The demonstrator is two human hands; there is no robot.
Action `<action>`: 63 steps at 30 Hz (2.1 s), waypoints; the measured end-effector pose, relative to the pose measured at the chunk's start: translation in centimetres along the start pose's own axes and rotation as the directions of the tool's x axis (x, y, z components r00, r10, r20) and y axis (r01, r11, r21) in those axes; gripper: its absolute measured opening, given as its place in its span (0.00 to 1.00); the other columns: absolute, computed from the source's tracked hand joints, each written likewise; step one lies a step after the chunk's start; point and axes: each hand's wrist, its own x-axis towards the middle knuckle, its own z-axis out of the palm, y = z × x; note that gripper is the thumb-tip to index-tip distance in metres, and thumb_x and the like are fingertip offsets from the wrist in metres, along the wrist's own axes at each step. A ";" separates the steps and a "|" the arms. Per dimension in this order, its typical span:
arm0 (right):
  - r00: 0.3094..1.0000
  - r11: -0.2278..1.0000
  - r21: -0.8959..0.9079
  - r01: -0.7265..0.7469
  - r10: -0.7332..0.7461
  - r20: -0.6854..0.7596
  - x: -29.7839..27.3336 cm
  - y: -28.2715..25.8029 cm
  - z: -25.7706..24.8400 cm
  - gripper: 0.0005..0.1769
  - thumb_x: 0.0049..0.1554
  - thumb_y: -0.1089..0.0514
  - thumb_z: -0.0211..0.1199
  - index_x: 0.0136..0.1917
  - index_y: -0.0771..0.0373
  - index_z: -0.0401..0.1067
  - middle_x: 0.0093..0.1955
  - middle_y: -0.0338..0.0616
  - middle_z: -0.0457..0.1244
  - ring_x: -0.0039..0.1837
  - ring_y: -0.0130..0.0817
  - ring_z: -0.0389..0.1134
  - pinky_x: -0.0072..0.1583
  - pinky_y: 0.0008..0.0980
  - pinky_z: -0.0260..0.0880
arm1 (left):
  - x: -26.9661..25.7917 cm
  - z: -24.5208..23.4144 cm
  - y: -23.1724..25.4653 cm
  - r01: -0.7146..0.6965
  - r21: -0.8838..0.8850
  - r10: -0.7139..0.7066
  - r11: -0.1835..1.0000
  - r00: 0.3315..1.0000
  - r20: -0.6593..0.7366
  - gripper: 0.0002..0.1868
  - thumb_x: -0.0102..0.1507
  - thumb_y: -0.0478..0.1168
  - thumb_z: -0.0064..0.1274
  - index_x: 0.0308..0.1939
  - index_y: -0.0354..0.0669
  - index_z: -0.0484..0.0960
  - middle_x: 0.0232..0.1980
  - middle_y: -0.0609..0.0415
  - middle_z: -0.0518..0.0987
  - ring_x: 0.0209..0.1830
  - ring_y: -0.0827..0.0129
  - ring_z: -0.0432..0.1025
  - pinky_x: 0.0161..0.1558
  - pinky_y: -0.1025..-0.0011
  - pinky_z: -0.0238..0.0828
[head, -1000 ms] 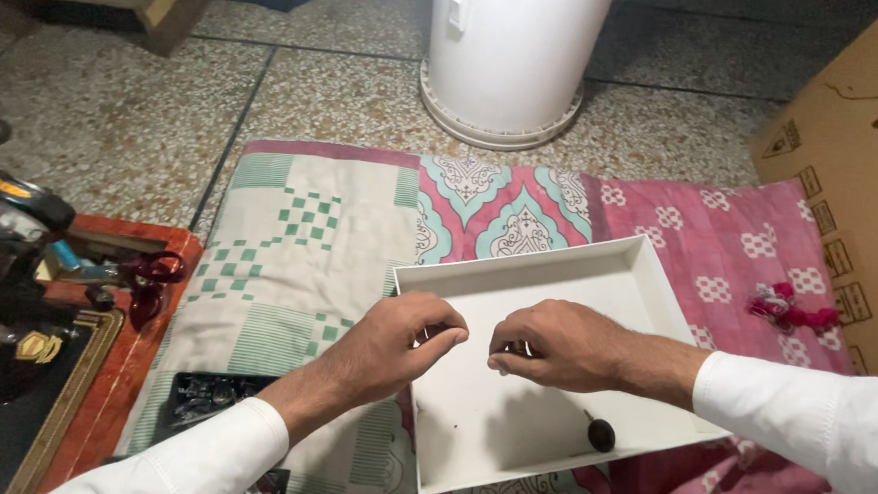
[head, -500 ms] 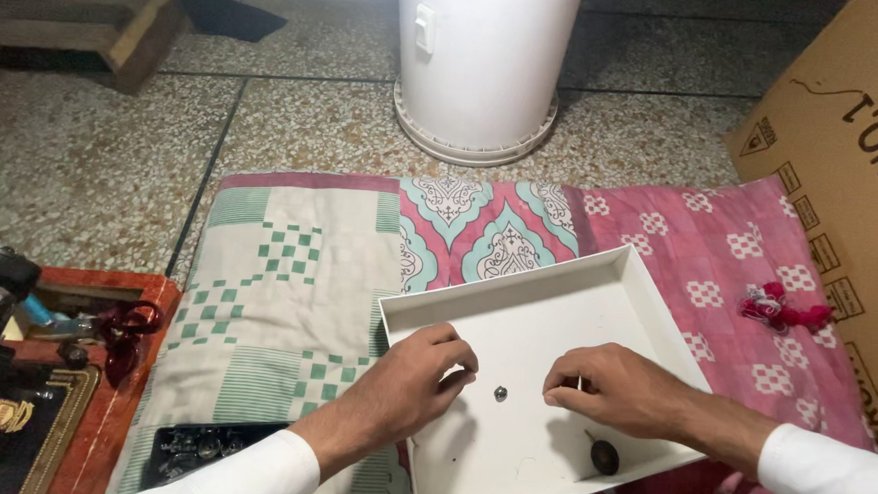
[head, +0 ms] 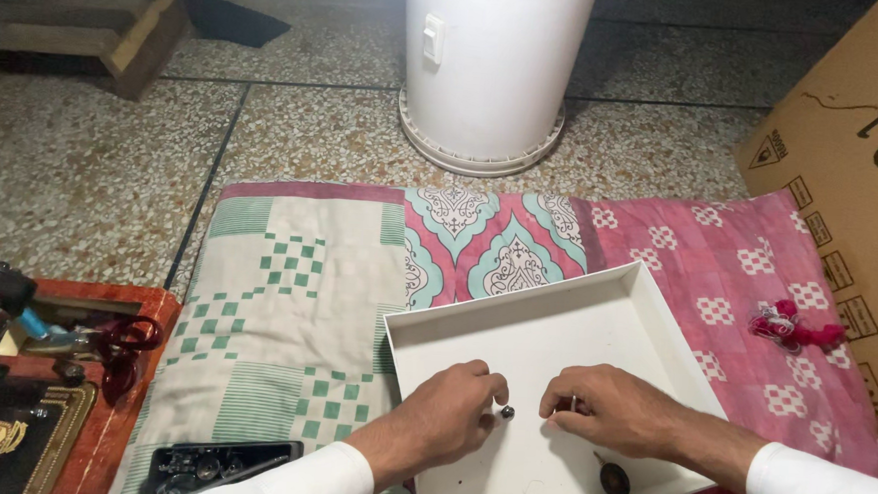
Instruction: The person removes small metal components from a tray and attaches them to a sewing machine by hand and by opening the machine's internal compartment.
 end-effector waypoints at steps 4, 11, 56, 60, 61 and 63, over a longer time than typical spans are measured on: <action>1.000 1.000 0.002 0.006 -0.006 0.002 0.2 -0.2 0.1 0.14 0.54 0.54 0.61 0.53 0.54 0.78 0.46 0.40 0.71 0.47 0.34 0.72 0.53 0.36 0.73 | 0.6 0.9 -0.4 0.002 0.009 -0.002 1.000 1.000 -0.002 0.12 0.57 0.31 0.57 0.45 0.36 0.81 0.42 0.44 0.78 0.44 0.50 0.76 0.45 0.57 0.73; 1.000 0.999 0.038 0.000 0.000 -0.003 0.0 0.2 0.0 0.14 0.54 0.54 0.61 0.53 0.56 0.79 0.46 0.40 0.71 0.47 0.34 0.73 0.53 0.36 0.73 | 1.6 2.0 -1.1 0.013 0.023 -0.013 1.000 1.000 0.001 0.10 0.57 0.30 0.57 0.43 0.37 0.82 0.42 0.44 0.78 0.42 0.49 0.76 0.45 0.57 0.74; 0.983 0.973 -0.145 -0.181 0.176 -0.045 -3.3 1.7 -1.6 0.20 0.52 0.43 0.64 0.53 0.55 0.70 0.51 0.41 0.67 0.54 0.39 0.70 0.55 0.43 0.70 | 1.4 7.6 0.8 -0.241 -0.033 0.244 0.970 0.958 0.150 0.04 0.55 0.37 0.57 0.34 0.43 0.81 0.37 0.50 0.79 0.41 0.52 0.76 0.42 0.58 0.74; 0.954 0.958 -0.050 -0.282 0.274 -0.124 -4.1 1.9 -1.8 0.19 0.55 0.43 0.60 0.54 0.55 0.72 0.50 0.40 0.69 0.54 0.39 0.72 0.56 0.42 0.71 | 2.7 10.5 1.4 -0.237 -0.064 0.245 0.969 0.955 0.166 0.08 0.60 0.43 0.57 0.32 0.43 0.81 0.35 0.48 0.80 0.38 0.50 0.77 0.42 0.57 0.74; 0.956 0.964 -0.035 -0.265 0.258 -0.137 -4.2 2.1 -1.8 0.18 0.56 0.43 0.60 0.53 0.55 0.72 0.49 0.41 0.69 0.53 0.38 0.72 0.56 0.42 0.71 | 3.0 10.7 1.6 -0.212 -0.051 0.218 0.976 0.959 0.179 0.09 0.61 0.44 0.56 0.31 0.42 0.81 0.35 0.47 0.79 0.38 0.49 0.76 0.42 0.56 0.75; 0.959 0.972 -0.006 -0.234 0.230 -0.163 -4.4 2.6 -1.8 0.17 0.56 0.44 0.60 0.52 0.55 0.74 0.48 0.41 0.70 0.53 0.37 0.72 0.56 0.41 0.71 | 3.6 11.0 2.1 -0.163 -0.027 0.165 0.986 0.965 0.204 0.12 0.62 0.45 0.55 0.30 0.41 0.82 0.34 0.45 0.78 0.37 0.48 0.76 0.42 0.55 0.75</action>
